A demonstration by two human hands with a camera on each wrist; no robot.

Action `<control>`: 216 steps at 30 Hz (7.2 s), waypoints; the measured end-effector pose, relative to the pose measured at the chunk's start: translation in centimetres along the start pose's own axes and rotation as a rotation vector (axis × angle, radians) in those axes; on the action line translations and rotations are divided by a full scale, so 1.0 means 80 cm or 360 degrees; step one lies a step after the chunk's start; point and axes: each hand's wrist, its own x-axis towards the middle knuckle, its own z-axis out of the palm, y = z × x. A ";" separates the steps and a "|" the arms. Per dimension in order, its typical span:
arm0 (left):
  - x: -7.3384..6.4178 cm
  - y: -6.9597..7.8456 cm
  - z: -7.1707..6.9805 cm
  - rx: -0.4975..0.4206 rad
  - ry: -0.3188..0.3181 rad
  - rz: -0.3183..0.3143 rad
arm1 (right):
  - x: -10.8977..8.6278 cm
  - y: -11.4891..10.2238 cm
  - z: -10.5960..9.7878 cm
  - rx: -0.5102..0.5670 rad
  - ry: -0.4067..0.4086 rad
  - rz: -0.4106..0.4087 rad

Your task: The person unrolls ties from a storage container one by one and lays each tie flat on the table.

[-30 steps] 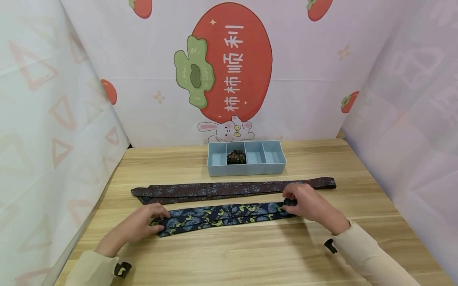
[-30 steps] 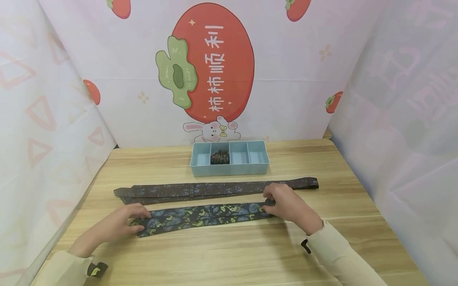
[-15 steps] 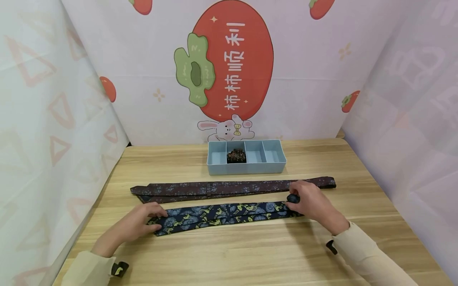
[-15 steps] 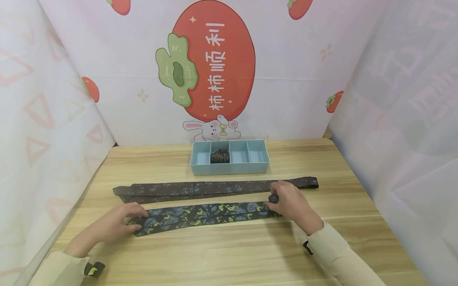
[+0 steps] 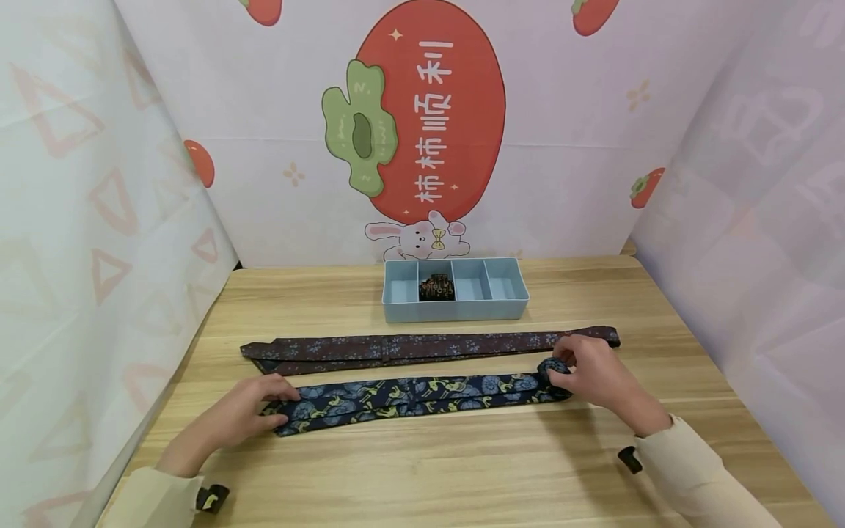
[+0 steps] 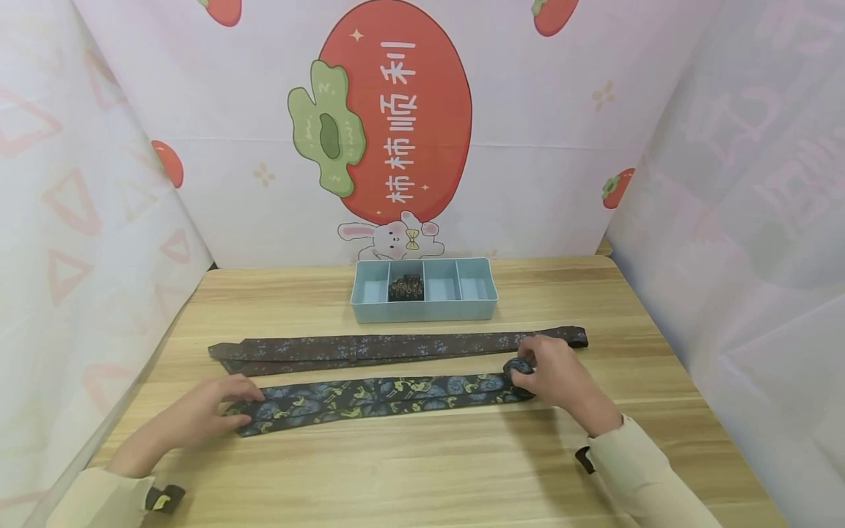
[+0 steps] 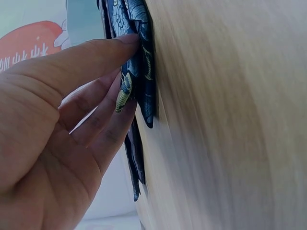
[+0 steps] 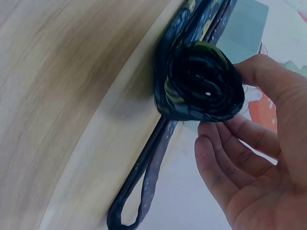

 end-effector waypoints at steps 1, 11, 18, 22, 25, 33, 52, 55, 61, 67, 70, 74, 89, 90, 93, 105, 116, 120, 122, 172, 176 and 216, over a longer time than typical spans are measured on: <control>-0.001 -0.001 -0.001 0.0009 0.0001 -0.0007 | -0.001 0.002 -0.001 0.0007 -0.0005 0.0011; -0.008 -0.006 -0.006 0.0059 0.0010 -0.0027 | -0.011 0.023 -0.007 0.0060 -0.0037 0.0105; -0.009 -0.006 -0.006 0.0064 0.0009 -0.0025 | -0.006 0.009 -0.016 0.0038 -0.0014 0.0016; -0.009 -0.005 -0.006 0.0073 0.0007 -0.0036 | 0.003 -0.006 -0.018 0.0030 -0.0049 -0.0072; -0.008 -0.005 -0.005 0.0069 0.0008 -0.0035 | 0.009 -0.013 -0.014 0.0029 -0.0097 -0.0131; -0.012 -0.008 -0.006 0.0080 0.0011 -0.0046 | 0.014 -0.010 0.004 0.0023 -0.0160 -0.0180; -0.025 -0.023 -0.016 0.0118 0.0022 -0.0079 | -0.002 0.014 -0.006 -0.0022 0.0002 -0.0107; -0.029 -0.026 -0.018 0.0159 0.0031 -0.0098 | -0.005 0.019 -0.011 -0.0018 -0.0008 -0.0093; -0.036 -0.031 -0.022 0.0212 0.0074 -0.0089 | -0.013 0.036 -0.013 -0.0009 -0.0011 -0.0059; -0.038 -0.031 -0.023 0.0221 0.0084 -0.0087 | -0.015 0.046 -0.014 0.0024 -0.0031 0.0012; -0.038 -0.030 -0.023 0.0222 0.0081 -0.0089 | -0.013 0.043 -0.017 0.0024 -0.0035 0.0002; -0.038 -0.029 -0.025 0.0214 0.0069 -0.0086 | -0.006 0.028 -0.025 -0.0007 -0.0031 -0.0048; -0.038 -0.027 -0.023 0.0193 0.0043 -0.0113 | 0.009 0.006 -0.002 -0.0086 -0.0120 -0.0256; -0.038 -0.028 -0.022 0.0198 0.0051 -0.0111 | 0.008 0.009 -0.002 -0.0104 -0.0095 -0.0260; -0.039 -0.030 -0.021 0.0212 0.0069 -0.0105 | 0.004 0.017 -0.003 -0.0145 -0.0014 -0.0264; -0.041 -0.032 -0.024 0.0214 0.0065 -0.0113 | -0.014 0.057 -0.021 -0.0116 0.0068 -0.0179; -0.040 -0.033 -0.027 0.0235 0.0071 -0.0111 | -0.028 0.091 -0.031 -0.0009 0.0020 -0.0003; -0.040 -0.032 -0.028 0.0230 0.0069 -0.0116 | -0.028 0.097 -0.030 0.0020 0.0001 0.0037; -0.040 -0.032 -0.028 0.0229 0.0063 -0.0118 | -0.028 0.095 -0.031 0.0011 0.0003 0.0026; -0.024 -0.028 -0.029 0.0277 0.0046 -0.0214 | -0.031 0.155 -0.035 -0.0012 -0.0064 0.0243; -0.024 -0.023 -0.032 0.0301 0.0049 -0.0203 | -0.026 0.151 -0.047 -0.0010 -0.0123 0.0224; 0.291 0.110 -0.026 0.0433 0.0104 -0.0248 | 0.269 -0.123 -0.031 -0.0341 -0.0588 -0.0485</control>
